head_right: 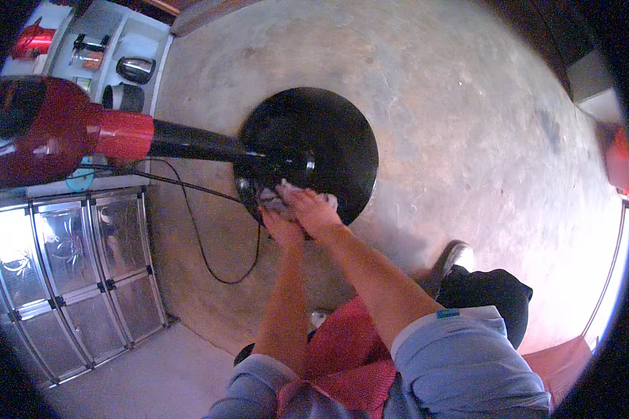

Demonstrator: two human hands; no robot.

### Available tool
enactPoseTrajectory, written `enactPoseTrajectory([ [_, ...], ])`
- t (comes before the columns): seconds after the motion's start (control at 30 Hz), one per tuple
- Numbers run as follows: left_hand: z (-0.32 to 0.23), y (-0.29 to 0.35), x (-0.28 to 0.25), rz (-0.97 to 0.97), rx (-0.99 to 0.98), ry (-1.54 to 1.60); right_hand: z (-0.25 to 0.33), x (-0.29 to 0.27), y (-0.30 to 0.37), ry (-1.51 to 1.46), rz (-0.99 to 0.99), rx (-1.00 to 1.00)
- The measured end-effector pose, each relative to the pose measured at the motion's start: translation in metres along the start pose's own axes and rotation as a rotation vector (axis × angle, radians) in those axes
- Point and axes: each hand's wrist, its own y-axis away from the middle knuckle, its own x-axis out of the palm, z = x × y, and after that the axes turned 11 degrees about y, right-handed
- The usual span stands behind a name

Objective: The person wipes the exterior surfaces of a stand fan using cloths, then moves to a garage area and wipes the seat and side panels of an electric scooter.

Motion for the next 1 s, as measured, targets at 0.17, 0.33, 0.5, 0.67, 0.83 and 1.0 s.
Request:
enactPoseTrajectory([
  [0.17,-0.016,0.021,0.044,0.027,0.118,-0.174,-0.040,-0.020,0.008,0.328,-0.012,0.145],
  [0.33,-0.040,0.028,0.050,0.142,0.373,-0.197,-0.066,-0.033,0.021,0.155,-0.160,0.279],
  [0.5,-0.033,-0.008,0.038,0.054,-0.395,0.522,-0.075,-0.047,-0.030,-0.882,-0.357,0.754],
  [0.67,-0.099,-0.060,-0.018,-0.471,-0.497,1.382,0.020,-0.184,-0.079,-1.679,-0.428,0.446],
  [0.83,-0.177,-0.073,-0.051,-0.378,-0.051,1.296,0.040,-0.184,-0.080,-1.256,-0.309,0.268],
  [1.0,-0.171,-0.075,-0.055,-0.212,-0.046,1.427,0.048,-0.219,-0.067,-1.482,-0.165,0.175],
])
